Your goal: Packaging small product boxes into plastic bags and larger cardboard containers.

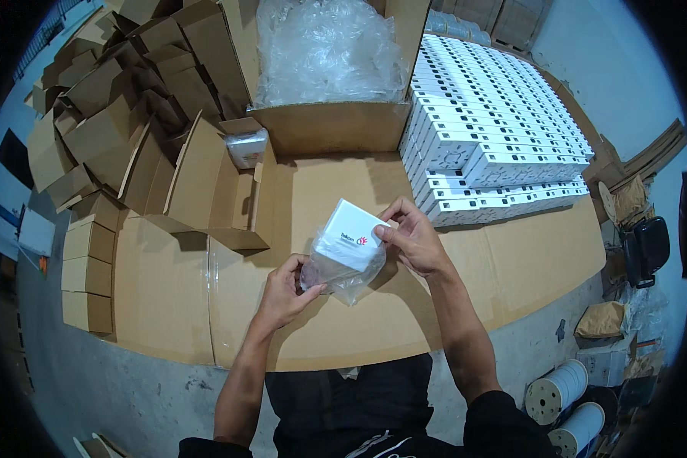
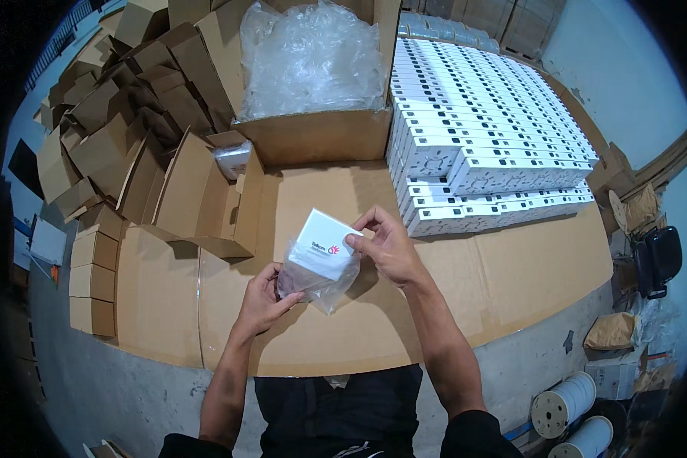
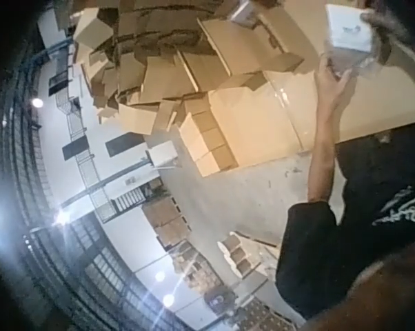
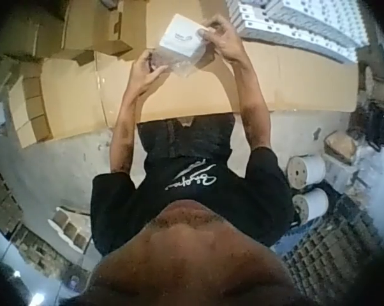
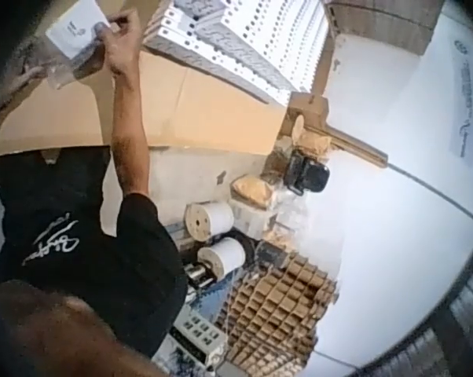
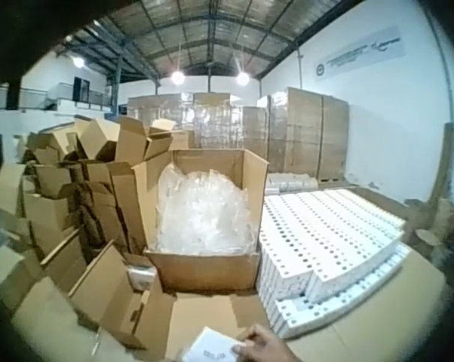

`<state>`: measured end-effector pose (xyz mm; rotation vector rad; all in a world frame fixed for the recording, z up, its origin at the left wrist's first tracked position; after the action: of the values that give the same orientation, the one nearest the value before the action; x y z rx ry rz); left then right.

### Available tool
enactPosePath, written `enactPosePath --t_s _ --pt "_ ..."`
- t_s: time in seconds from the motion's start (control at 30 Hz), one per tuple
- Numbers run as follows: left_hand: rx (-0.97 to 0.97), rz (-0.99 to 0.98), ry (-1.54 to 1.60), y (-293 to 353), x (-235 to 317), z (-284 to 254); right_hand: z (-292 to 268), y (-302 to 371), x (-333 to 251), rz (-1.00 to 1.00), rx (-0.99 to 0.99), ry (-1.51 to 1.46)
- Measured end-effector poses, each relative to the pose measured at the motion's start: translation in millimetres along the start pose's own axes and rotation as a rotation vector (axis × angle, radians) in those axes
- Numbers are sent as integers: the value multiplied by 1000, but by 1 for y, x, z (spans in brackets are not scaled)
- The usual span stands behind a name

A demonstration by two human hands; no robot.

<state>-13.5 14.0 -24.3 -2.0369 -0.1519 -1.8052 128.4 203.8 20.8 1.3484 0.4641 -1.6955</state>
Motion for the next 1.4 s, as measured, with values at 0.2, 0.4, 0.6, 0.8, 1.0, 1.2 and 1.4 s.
enactPosePath --t_s 0.2,0.4,0.6,0.8,1.0,1.2,1.4 --pt "0 -21 68 -1 15 7 5 -3 6 56 -43 52" --pt "-4 -129 255 -29 14 15 -1 -8 2 -18 -12 232" --pt "66 -141 233 -44 3 15 4 -6 2 66 13 265" --pt "296 -62 354 -44 -13 3 12 0 33 277 -72 227" --pt "290 -47 251 -48 -8 2 11 -12 51 274 -3 379" --pt "277 20 173 -52 -6 0 17 -14 45 107 47 193" --pt "316 48 -12 -47 -4 -4 27 -11 39 -38 184 144"
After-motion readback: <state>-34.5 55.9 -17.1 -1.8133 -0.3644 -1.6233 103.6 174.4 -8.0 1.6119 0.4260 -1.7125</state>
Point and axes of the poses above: each hand's wrist, its own y-axis away from the middle knuckle, its own z-axis out of the palm, x = y × z, the point moved 9 cm from there along -y, towards the middle knuckle, and after that the axes turned 13 degrees about z, right-handed, at the moved point
